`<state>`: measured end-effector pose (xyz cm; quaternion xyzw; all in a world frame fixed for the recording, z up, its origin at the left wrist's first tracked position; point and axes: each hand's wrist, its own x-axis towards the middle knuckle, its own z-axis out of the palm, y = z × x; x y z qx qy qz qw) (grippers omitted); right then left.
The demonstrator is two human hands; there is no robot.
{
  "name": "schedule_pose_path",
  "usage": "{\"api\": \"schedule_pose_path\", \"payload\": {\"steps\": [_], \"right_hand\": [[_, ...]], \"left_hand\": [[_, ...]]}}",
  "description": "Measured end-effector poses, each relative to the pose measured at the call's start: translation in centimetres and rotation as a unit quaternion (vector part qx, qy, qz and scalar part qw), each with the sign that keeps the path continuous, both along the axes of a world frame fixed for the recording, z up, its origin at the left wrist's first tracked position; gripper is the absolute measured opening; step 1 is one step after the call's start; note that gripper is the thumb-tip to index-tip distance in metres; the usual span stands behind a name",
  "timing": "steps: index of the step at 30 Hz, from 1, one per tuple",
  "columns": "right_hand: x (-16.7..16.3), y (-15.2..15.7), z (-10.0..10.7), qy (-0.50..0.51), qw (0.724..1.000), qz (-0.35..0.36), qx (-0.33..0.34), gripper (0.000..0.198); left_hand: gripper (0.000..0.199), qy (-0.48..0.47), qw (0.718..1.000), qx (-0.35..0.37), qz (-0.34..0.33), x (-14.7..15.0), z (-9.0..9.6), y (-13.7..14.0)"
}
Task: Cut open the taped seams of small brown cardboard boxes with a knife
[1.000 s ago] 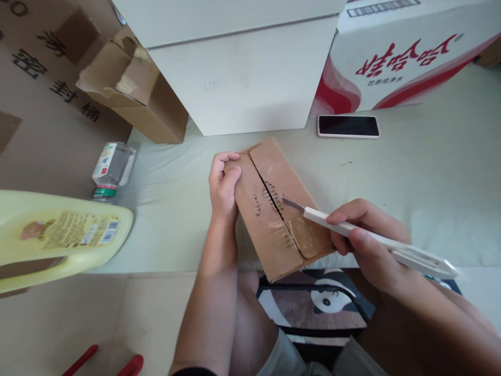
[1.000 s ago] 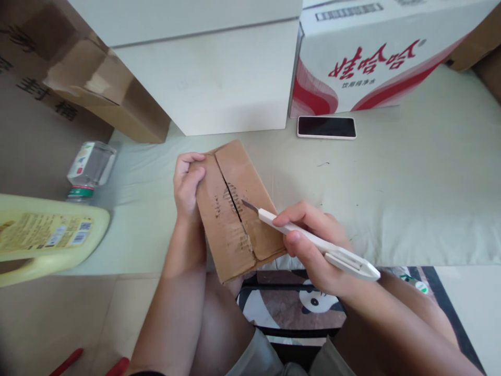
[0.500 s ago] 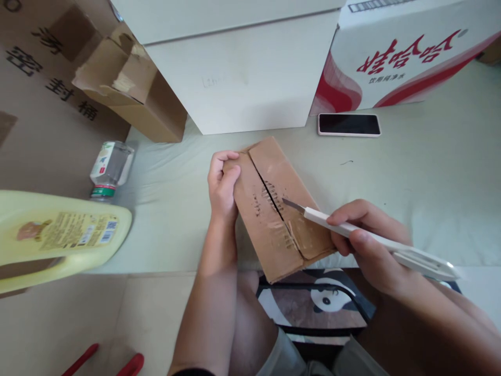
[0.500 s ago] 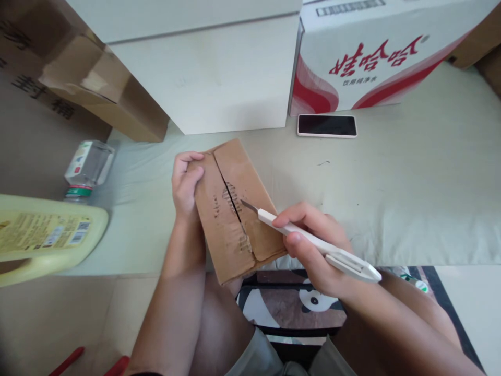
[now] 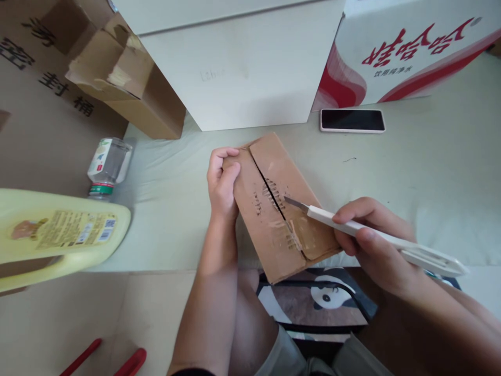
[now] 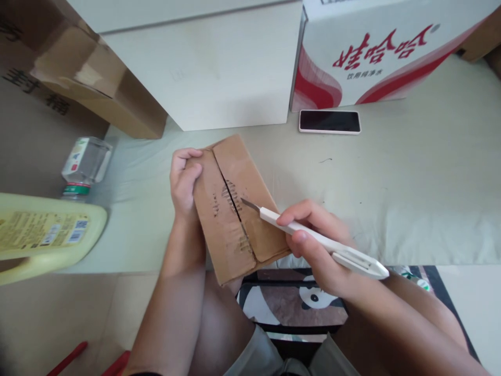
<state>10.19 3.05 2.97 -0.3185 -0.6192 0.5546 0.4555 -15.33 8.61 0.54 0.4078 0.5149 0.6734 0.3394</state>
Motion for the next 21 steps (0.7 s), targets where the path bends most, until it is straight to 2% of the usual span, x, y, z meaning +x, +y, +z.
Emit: {"api": "schedule_pose_path", "payload": {"steps": [14,21], "right_hand": [[0.16,0.03,-0.06,-0.009,1.0,-0.006,-0.02,0.023],[0.03,-0.04,0.07,0.002,1.0,0.004,-0.01,0.02]], "left_hand": [[0.037,-0.005,1.0,0.013,-0.015,-0.04,-0.25,0.02],[0.032,-0.012,1.0,0.013,-0.005,-0.07,-0.36,-0.01]]}}
